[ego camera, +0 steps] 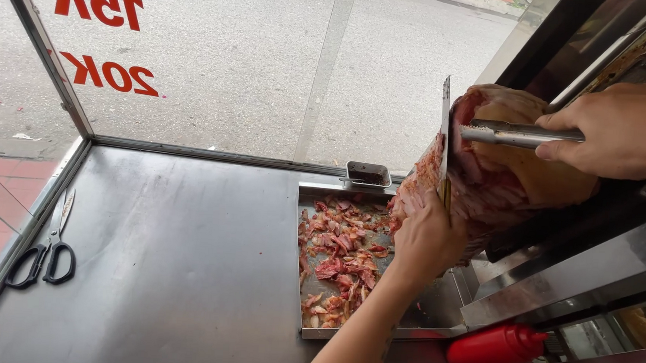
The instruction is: Slice meat from a vertical rotisserie into a tray using a long knife and tongs.
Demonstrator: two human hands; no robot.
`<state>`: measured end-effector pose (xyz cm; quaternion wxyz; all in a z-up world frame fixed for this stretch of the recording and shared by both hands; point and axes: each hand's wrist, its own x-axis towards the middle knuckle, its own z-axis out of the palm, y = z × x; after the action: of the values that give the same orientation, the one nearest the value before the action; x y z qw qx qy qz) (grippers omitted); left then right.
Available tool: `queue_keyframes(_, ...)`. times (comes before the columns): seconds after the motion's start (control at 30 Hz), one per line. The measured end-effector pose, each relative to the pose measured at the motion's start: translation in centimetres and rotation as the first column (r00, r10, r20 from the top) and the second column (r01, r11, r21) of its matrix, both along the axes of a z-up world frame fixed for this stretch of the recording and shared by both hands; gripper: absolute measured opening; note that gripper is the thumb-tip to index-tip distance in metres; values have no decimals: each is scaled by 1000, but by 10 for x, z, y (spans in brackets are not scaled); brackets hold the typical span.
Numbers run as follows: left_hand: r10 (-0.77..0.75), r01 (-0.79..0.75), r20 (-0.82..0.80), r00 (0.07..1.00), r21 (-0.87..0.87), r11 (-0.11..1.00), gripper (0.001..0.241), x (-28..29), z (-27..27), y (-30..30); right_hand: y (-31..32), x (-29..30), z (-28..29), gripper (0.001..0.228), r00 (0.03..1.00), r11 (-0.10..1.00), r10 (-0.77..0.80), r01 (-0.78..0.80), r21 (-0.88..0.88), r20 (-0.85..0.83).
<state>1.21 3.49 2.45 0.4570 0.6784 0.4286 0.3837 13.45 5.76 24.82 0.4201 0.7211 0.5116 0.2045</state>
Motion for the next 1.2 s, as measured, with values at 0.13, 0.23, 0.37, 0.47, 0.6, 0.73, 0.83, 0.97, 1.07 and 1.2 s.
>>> queue_keyframes(0.13, 35, -29, -71, 997, 83, 996, 67, -7, -41, -52, 4, 5, -7, 55, 996, 1000, 23, -25, 18, 88)
queue_keyframes(0.23, 14, -9, -71, 997, 67, 998, 66, -11, -37, -55, 2, 7, -5, 54, 999, 1000, 13, -13, -9, 39)
queue_keyframes(0.37, 5, -4, -67, 998, 17, 1000, 42, -5, -11, -16, 0, 3, -4, 53, 1000, 1000, 22, -22, -6, 19)
queue_keyframes(0.47, 19, -16, -82, 996, 30, 999, 46, -3, -35, -32, 4, 8, -9, 54, 999, 1000, 19, -20, 7, 37)
queue_keyframes(0.6, -20, 18, -87, 996, -33, 999, 64, -17, -46, -63, 5, 7, -5, 53, 1000, 1000, 18, -18, -12, 7)
queue_keyframes(0.73, -21, 20, -93, 995, -10, 1000, 39, -6, -20, -17, 2, 13, -5, 52, 999, 999, 44, -44, -10, 4)
queue_keyframes(0.83, -13, 11, -75, 997, -23, 1000, 40, -1, -24, -15, 2, 9, -7, 55, 1000, 1000, 19, -19, 3, -10)
queue_keyframes(0.97, -25, 24, -127, 992, -16, 1000, 55, -16, -60, -58, 5, 6, -6, 55, 999, 999, 30, -30, 13, 38)
queue_keyframes(1.07, -45, 41, -121, 992, -36, 999, 61, -26, -51, -56, 4, 15, -11, 55, 999, 998, 54, -54, 15, 7)
queue_keyframes(1.2, -19, 18, -69, 997, -13, 1000, 62, -32, -6, -46, 0, 20, -10, 54, 999, 999, 37, -37, 7, 2)
